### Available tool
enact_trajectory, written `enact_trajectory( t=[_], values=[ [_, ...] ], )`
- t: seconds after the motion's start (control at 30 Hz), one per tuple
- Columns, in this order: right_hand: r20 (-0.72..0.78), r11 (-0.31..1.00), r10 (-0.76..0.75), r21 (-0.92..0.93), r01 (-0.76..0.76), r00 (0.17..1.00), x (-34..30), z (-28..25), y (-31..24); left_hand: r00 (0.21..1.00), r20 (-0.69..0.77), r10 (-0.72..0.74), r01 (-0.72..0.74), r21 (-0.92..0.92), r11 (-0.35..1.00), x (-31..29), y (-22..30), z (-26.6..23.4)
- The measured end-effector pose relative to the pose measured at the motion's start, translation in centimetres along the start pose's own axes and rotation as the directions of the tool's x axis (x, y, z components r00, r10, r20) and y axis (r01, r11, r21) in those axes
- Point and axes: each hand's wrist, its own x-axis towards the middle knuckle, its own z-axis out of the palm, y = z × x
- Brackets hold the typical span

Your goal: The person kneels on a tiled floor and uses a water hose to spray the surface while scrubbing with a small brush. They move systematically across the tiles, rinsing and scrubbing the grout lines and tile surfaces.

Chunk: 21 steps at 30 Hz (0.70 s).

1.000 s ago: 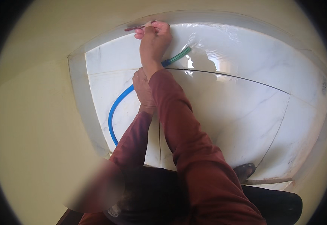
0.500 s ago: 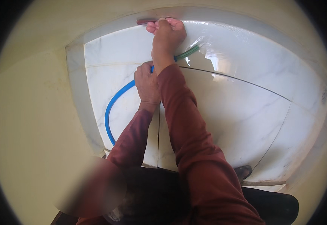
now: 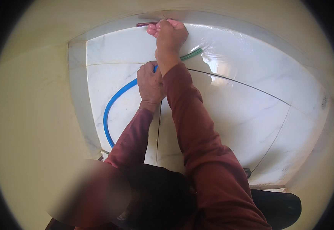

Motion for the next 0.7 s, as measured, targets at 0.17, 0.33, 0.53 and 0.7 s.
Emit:
enact_trajectory(
  t=[0.17,0.33,0.53,0.7],
  values=[
    [0.336,0.787,-0.011,-0.578,0.216,0.942,-5.1,-5.6,-6.5,0.999,-0.046,-0.008,0.008,0.014,1.000,-0.2,-0.2,-0.9],
    [0.454,0.456,-0.131,-0.762,0.460,0.881,-5.4,-16.2,-11.5,0.959,-0.276,0.066,-0.035,0.116,0.993,0.1,1.7,-2.2],
    [0.586,0.147,-0.217,-0.771,0.620,0.781,-5.8,-17.2,-12.1,0.950,0.031,-0.311,0.214,-0.791,0.573,-2.2,13.4,-1.9],
    [0.338,0.599,0.021,-0.758,0.259,0.941,-6.4,-16.2,-13.0,0.977,0.110,-0.185,0.196,-0.806,0.558,-1.4,15.1,-1.7]
  ],
)
